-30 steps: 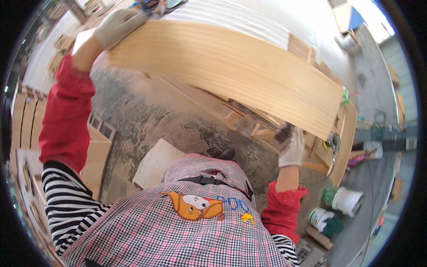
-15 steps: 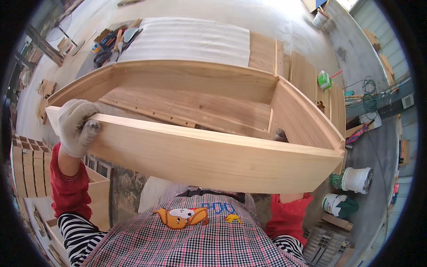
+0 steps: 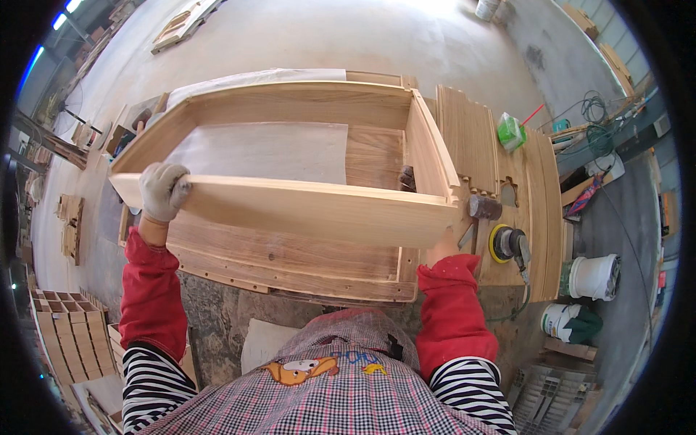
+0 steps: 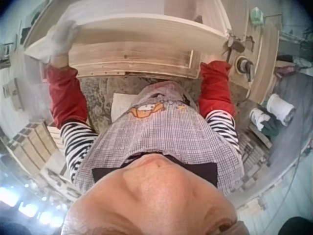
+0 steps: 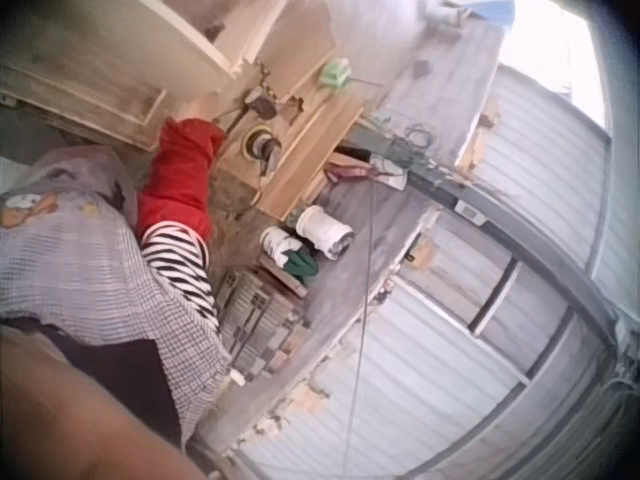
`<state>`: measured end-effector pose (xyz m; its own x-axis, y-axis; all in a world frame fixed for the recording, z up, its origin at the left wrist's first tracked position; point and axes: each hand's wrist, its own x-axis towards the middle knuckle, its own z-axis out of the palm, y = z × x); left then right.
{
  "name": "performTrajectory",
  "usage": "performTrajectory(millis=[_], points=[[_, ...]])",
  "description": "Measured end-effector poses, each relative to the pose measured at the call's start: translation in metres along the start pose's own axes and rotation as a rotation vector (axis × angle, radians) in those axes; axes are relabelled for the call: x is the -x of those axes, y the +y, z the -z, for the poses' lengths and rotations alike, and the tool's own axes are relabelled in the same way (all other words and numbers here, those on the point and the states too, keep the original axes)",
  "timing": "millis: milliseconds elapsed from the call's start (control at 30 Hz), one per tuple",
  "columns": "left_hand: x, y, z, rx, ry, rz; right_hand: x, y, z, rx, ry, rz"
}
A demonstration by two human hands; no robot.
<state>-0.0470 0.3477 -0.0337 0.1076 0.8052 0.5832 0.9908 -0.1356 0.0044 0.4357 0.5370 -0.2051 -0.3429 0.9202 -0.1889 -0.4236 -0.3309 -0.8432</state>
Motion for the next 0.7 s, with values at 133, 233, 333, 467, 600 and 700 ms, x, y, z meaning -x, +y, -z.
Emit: performTrajectory(millis=[133, 233, 333, 467, 600, 700], points=[[0.038, 0.006, -0.026, -0.008, -0.153, 0.034, -0.011, 0.001, 0.017, 0.282, -0.021, -0.082], [0.07, 0.014, -0.04, 0.041, -0.282, -0.024, -0.024, 0.008, 0.024, 0.591, -0.112, -0.048], [0.111, 0.02, -0.063, -0.022, -0.505, -0.054, -0.021, -0.002, -0.014, 0.505, 0.009, -0.168], [0.118, 0.033, -0.07, 0.034, -0.453, 0.052, -0.018, 0.007, 0.015, 0.461, -0.117, -0.07], [0.117, 0.042, -0.063, 0.167, -0.508, 0.185, -0.014, -0.001, -0.025, 0.873, -0.133, -0.063], [0.117, 0.047, -0.058, 0.193, -0.547, 0.205, -0.009, -0.002, -0.037, 0.98, -0.119, -0.098]])
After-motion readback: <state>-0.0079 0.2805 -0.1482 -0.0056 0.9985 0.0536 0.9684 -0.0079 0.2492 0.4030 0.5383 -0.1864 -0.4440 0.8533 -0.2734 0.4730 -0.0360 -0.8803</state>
